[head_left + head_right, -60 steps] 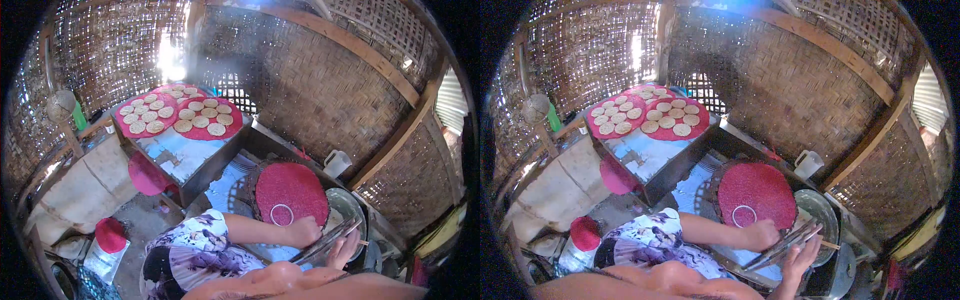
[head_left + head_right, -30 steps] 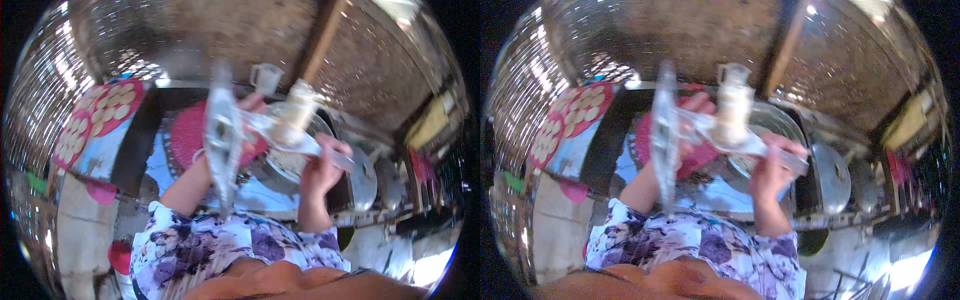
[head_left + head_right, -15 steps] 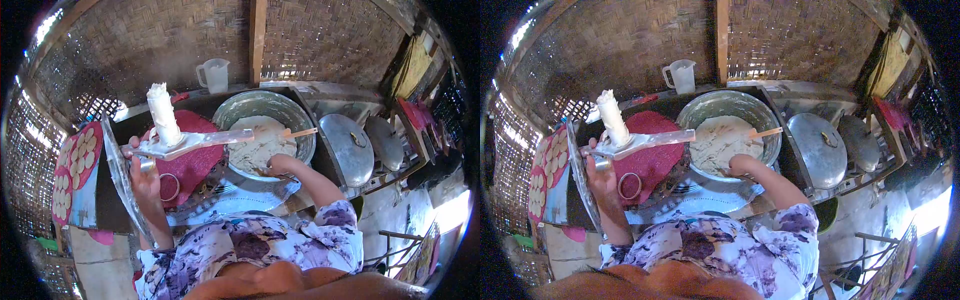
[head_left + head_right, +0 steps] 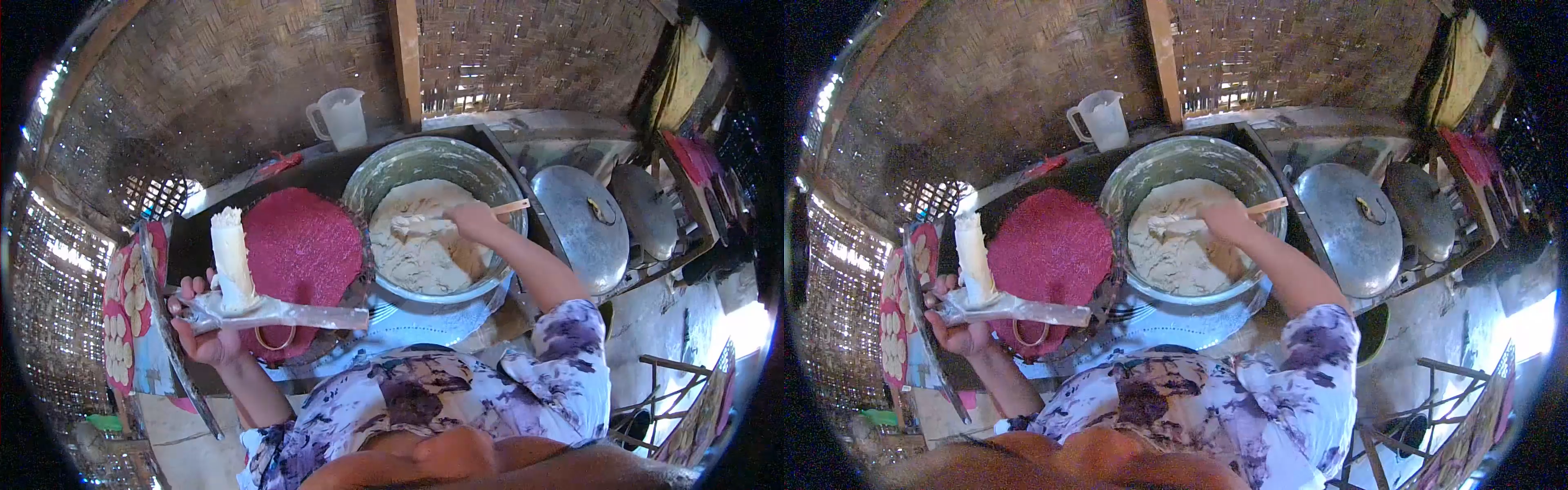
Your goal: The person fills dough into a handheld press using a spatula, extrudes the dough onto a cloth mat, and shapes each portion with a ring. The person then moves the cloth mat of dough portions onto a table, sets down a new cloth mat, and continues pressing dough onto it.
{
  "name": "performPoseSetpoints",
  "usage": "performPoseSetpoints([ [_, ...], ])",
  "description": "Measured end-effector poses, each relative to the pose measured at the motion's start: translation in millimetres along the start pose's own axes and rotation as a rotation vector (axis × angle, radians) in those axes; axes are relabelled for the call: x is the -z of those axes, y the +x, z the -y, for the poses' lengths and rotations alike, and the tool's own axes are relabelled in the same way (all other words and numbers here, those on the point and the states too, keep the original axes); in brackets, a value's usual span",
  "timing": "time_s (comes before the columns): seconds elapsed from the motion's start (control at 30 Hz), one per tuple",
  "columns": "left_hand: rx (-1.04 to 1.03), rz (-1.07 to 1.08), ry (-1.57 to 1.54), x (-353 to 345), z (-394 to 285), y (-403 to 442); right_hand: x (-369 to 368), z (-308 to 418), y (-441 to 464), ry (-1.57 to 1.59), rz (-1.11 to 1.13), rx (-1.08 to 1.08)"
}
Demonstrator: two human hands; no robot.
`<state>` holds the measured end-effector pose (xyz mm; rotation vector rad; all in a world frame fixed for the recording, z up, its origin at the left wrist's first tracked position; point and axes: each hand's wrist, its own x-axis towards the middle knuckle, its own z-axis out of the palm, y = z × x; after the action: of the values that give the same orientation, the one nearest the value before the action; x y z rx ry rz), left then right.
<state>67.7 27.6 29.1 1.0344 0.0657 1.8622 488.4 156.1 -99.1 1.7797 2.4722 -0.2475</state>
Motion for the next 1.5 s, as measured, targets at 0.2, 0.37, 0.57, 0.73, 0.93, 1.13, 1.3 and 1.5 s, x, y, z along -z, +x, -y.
performPoseSetpoints([
  [0.2,0.003,0.005,0.014,-3.5,-6.9,-6.1,-31.0,15.3,72.5,-0.105,0.014,-0.008],
  [0.37,-0.036,-0.042,0.023,1.9,-17.3,-12.0,-71.2,22.4,104.0,-0.032,-0.028,0.093],
  [0.57,0.007,-0.013,0.003,-1.6,-8.4,-9.0,-36.9,46.6,58.8,-0.151,0.01,0.12],
  [0.73,0.06,0.057,0.061,-0.2,-9.4,-9.3,-44.0,43.9,44.9,-0.026,0.219,0.135],
  [0.93,0.104,0.104,0.315,8.0,-49.9,-8.7,-4.0,23.7,-6.6,0.084,0.132,0.094],
  [1.13,0.032,-0.115,0.931,-27.5,-87.8,-1.7,64.1,-22.9,-56.1,0.665,0.136,0.226],
  [1.3,0.496,0.137,1.3,-39.5,-62.3,9.5,116.7,32.3,-72.7,1.079,0.312,0.416],
  [1.5,0.442,0.637,1.577,-54.8,0.5,9.3,137.8,101.6,-62.2,1.054,0.479,0.732],
])
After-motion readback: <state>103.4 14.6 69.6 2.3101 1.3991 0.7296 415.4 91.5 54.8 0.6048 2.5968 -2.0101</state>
